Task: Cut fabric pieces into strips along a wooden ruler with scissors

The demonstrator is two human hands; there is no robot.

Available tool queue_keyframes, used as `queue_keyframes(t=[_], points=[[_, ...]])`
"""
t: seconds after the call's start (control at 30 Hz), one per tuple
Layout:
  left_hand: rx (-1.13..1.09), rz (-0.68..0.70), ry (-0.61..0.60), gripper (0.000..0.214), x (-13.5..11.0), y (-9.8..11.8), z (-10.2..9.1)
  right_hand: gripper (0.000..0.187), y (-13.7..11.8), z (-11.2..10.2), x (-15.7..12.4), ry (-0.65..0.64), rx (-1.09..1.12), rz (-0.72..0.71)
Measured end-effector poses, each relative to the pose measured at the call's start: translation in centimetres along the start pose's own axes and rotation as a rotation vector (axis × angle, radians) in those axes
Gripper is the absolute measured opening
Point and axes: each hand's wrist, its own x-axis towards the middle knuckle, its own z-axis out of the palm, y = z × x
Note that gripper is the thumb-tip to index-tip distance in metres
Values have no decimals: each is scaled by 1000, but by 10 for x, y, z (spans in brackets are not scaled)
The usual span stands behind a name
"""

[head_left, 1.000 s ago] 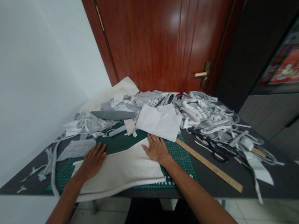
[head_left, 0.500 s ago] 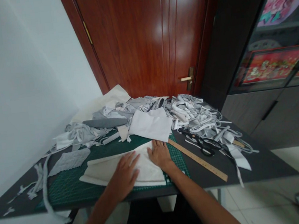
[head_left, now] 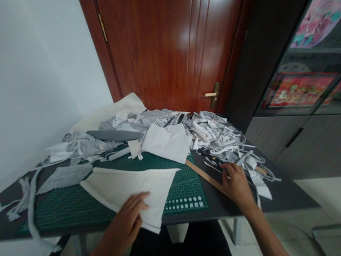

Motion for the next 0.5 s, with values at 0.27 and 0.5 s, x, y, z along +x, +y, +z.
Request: queue_keyframes(t=[0.27,0.5], points=[[124,-196,8,29,-16,-31,-26,29,53,26,12,-272,-321,68],[87,-244,80,32,18,6,-1,33,69,19,18,-347,-257,-82]])
